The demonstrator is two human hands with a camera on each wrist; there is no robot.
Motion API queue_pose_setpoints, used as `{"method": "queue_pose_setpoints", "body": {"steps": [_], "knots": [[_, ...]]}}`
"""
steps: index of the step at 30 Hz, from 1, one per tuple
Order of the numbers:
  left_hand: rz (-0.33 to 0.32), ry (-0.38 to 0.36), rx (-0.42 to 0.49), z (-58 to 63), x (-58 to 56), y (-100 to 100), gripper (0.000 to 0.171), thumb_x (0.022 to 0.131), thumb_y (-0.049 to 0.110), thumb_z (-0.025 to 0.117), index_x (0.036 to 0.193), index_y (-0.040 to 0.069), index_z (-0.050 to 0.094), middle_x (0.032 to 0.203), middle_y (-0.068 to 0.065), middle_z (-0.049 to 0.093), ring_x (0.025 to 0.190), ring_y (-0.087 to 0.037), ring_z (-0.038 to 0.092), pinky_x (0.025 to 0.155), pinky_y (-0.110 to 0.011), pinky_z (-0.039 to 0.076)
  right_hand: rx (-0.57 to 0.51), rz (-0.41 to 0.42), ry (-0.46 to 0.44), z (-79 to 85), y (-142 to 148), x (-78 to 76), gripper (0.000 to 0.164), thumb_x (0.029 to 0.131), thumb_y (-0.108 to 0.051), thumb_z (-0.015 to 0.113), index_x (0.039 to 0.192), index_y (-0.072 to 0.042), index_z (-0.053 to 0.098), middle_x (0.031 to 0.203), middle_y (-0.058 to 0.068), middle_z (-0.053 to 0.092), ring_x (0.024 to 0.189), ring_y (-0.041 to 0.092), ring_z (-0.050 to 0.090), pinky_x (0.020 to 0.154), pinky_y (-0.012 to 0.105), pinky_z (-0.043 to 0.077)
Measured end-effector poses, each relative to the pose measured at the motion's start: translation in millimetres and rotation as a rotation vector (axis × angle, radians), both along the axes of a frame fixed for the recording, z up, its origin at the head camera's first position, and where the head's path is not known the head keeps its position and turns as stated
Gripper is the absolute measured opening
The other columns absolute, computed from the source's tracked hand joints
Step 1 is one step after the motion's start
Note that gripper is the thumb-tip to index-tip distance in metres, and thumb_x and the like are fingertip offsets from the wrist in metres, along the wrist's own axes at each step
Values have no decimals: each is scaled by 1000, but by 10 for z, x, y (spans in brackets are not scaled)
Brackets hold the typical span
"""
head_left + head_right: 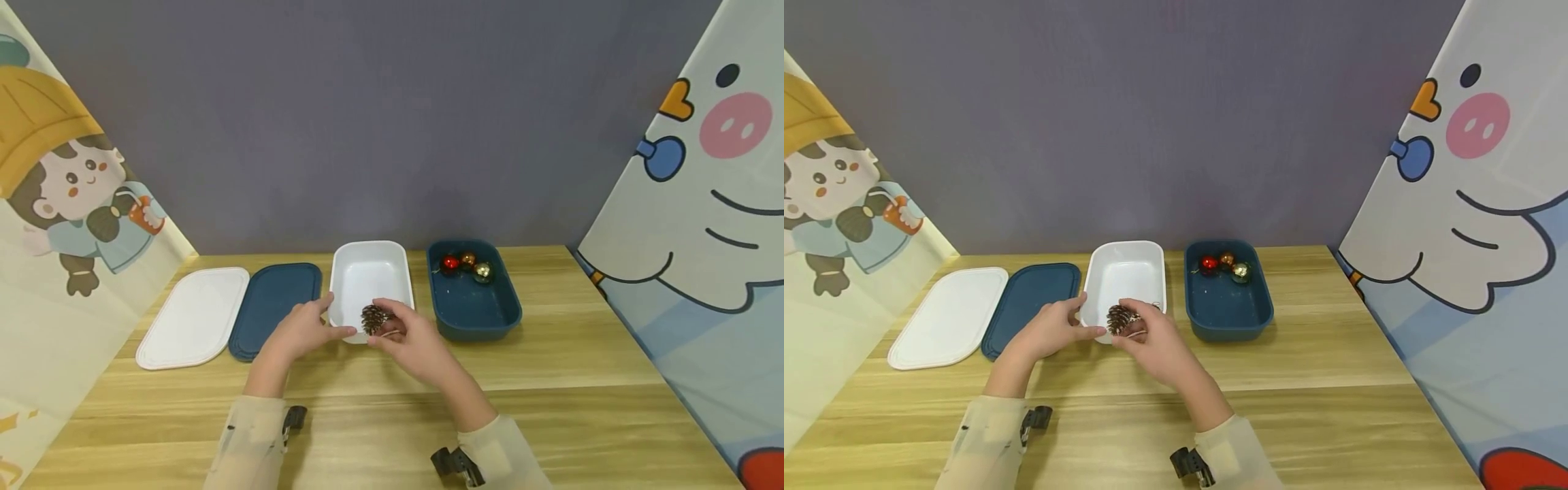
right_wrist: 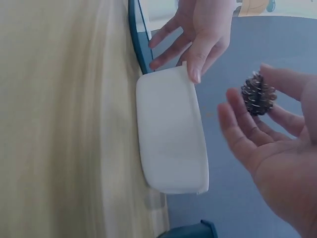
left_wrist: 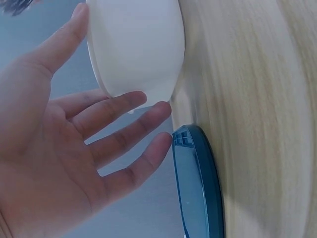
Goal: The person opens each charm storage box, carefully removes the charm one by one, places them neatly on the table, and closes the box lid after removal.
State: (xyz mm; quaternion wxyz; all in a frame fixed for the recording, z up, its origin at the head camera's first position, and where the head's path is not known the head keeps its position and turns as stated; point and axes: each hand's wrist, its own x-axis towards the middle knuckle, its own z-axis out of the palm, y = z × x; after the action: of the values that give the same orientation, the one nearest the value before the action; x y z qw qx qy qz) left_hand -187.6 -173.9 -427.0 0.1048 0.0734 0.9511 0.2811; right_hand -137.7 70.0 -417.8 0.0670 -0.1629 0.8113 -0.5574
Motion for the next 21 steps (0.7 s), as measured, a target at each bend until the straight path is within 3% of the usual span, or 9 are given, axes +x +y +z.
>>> {"method": "queue_pose_setpoints", "body": {"steps": [5, 9, 15, 21], "knots": [[-3, 2, -3, 10, 5, 5, 105, 90, 62, 79, 165, 2, 37, 144, -28, 65, 127, -40, 69, 107, -60, 55, 169, 11, 55, -74, 72, 84, 59, 96, -18, 81, 150, -12, 59, 132, 11, 71, 116, 27, 72, 101, 45, 61], [-4, 6, -3, 14, 1, 3, 104, 90, 61, 79, 165, 2, 37, 145, -28, 65, 130, -42, 67, 108, -62, 53, 296, 44, 43, -138, 96, 105, 60, 95, -23, 82, 149, -14, 60, 133, 9, 71, 120, 29, 69, 104, 50, 59], [-4, 9, 4, 6, 2, -2, 104, 90, 60, 79, 164, 1, 37, 149, -30, 61, 136, -46, 62, 111, -63, 52, 411, 175, 79, -239, 46, 119, 55, 93, -22, 83, 141, -11, 60, 127, 7, 72, 114, 26, 70, 98, 43, 61], [-3, 5, 4, 12, 5, 2, 105, 90, 62, 79, 164, 1, 37, 151, -30, 58, 140, -48, 58, 113, -64, 49, 506, 225, 133, -288, -44, 147, 39, 95, -20, 79, 131, -10, 65, 121, 5, 75, 108, 20, 72, 96, 37, 62]]}}
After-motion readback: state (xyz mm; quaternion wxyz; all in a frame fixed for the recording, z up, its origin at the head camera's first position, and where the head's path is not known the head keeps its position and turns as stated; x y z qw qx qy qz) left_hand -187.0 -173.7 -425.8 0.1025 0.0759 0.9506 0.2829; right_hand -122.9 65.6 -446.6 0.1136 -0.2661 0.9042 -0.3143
